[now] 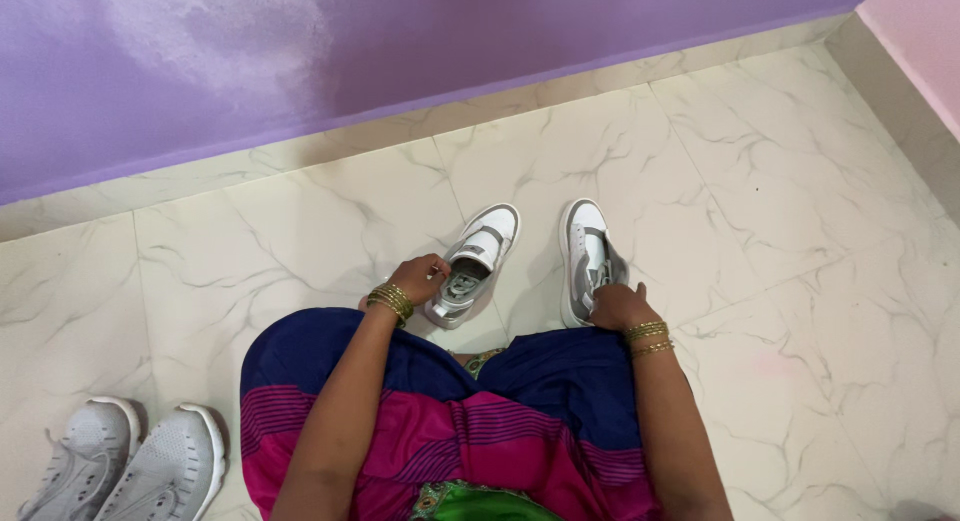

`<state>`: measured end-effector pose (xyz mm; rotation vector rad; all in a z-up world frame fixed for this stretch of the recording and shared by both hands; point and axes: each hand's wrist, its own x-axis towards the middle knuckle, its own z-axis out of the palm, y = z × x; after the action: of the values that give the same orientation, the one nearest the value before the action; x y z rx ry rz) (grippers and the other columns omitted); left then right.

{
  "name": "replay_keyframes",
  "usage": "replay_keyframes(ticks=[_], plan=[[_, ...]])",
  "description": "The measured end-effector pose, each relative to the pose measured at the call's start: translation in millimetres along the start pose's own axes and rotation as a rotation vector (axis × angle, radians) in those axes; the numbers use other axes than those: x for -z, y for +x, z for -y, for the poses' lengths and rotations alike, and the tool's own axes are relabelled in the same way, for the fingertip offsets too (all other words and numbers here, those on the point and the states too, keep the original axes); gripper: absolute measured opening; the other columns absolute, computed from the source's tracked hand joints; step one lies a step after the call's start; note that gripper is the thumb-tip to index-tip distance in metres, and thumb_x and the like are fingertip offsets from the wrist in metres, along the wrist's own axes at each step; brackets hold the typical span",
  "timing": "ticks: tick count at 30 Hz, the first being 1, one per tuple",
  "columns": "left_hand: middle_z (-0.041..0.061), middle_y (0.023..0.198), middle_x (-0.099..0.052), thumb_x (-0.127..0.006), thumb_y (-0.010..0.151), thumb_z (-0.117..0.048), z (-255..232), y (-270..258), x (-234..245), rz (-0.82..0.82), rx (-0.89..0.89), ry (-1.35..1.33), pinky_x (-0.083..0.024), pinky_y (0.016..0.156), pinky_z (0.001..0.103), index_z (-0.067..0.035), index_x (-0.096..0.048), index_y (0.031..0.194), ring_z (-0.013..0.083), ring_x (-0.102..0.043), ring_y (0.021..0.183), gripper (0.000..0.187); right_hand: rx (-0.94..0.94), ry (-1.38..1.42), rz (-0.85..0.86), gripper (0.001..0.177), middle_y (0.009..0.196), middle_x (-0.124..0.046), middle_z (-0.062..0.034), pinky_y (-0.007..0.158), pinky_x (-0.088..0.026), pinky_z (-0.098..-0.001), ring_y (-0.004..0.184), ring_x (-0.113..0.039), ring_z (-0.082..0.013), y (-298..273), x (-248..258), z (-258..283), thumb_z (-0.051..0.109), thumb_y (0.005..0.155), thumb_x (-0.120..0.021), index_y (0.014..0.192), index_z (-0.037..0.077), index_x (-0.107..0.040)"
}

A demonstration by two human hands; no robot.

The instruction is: The person sits on the floor and removes the laces from a pair of white sneakers. They then re-lace the shoes by threading the laces through the eyelets and tying them.

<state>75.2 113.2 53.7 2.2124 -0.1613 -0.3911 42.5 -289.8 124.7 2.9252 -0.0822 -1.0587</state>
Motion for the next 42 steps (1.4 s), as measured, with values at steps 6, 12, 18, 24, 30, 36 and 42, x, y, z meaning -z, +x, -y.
replay_keyframes(ticks=[6, 12, 18, 24, 30, 36, 42], plan=[[0.004, 0.109, -0.077, -0.066, 0.089, -0.022, 1.9, -0.8, 1.0, 0.009, -0.023, -0.016, -0.056, 0.09, 0.036, -0.014, -0.072, 0.107, 0.0225, -0.073, 0.102, 0.021, 0.078, 0.076, -0.217, 0.097, 0.163, -0.028, -0.0144, 0.105, -0.017, -0.0768, 0.156, -0.001, -0.0404, -5.5, -26.0, -1.3, 0.029, 0.072, -0.081, 0.153, 0.01, -0.032], [0.006, 0.109, -0.077, -0.066, 0.091, -0.025, -4.1, -2.0, 2.0, 0.031, 0.042, -0.012, -0.057, 0.09, 0.037, -0.015, -0.071, 0.109, 0.0235, -0.073, 0.101, 0.021, 0.038, -0.025, -0.289, 0.084, 0.163, -0.034, -0.0082, 0.112, -0.026, -0.073, 0.156, -0.018, -0.0317, 23.4, -39.2, -16.7, 0.035, 0.083, -0.073, 0.154, 0.014, -0.033], [0.008, 0.109, -0.076, -0.066, 0.091, -0.026, -6.3, -8.8, 4.7, 0.029, 0.05, 0.008, -0.056, 0.089, 0.038, -0.018, -0.07, 0.112, 0.0252, -0.073, 0.102, 0.023, -0.038, 0.019, -0.347, 0.067, 0.153, -0.047, -0.0079, 0.109, -0.036, -0.0634, 0.144, -0.04, -0.0325, 24.9, -29.5, -11.0, 0.04, 0.087, -0.068, 0.146, 0.017, -0.048], [0.008, 0.106, -0.077, -0.068, 0.088, -0.027, -6.6, -5.9, 2.9, 0.007, 0.033, 0.008, -0.056, 0.088, 0.039, -0.018, -0.069, 0.108, 0.0251, -0.073, 0.101, 0.022, 0.139, 0.159, -0.352, 0.069, 0.141, -0.059, -0.0181, 0.101, -0.052, -0.048, 0.123, -0.063, -0.0366, 43.3, -22.3, -14.1, 0.055, 0.086, -0.069, 0.133, 0.004, -0.061], [0.012, 0.105, -0.076, -0.068, 0.089, -0.028, -4.2, -6.5, 0.4, 0.022, 0.061, 0.032, -0.056, 0.087, 0.04, -0.02, -0.067, 0.111, 0.0293, -0.074, 0.098, 0.024, 0.026, 0.148, -0.113, 0.105, 0.145, -0.057, -0.0204, 0.112, -0.041, -0.0517, 0.135, -0.055, -0.0361, 69.4, -11.7, -16.2, 0.074, 0.074, -0.073, 0.146, 0.001, -0.05], [0.014, 0.106, -0.075, -0.069, 0.089, -0.03, -6.0, -9.4, 1.5, 0.025, 0.064, 0.034, -0.056, 0.086, 0.042, -0.021, -0.065, 0.112, 0.0316, -0.072, 0.099, 0.025, -0.013, 0.088, -0.103, 0.12, 0.162, -0.033, -0.014, 0.112, -0.034, -0.0647, 0.148, -0.037, -0.0338, 64.5, -6.1, 2.9, 0.078, 0.068, -0.074, 0.155, 0.004, -0.035], [0.015, 0.105, -0.075, -0.068, 0.09, -0.031, -9.0, -8.3, 0.8, 0.039, 0.065, 0.064, -0.056, 0.087, 0.043, -0.02, -0.062, 0.113, 0.0329, -0.073, 0.098, 0.027, 0.024, -0.081, -0.228, 0.103, 0.169, -0.018, -0.0106, 0.114, -0.024, -0.0696, 0.148, -0.031, -0.0338, 62.8, -20.2, 1.6, 0.067, 0.077, -0.072, 0.156, 0.012, -0.034]])
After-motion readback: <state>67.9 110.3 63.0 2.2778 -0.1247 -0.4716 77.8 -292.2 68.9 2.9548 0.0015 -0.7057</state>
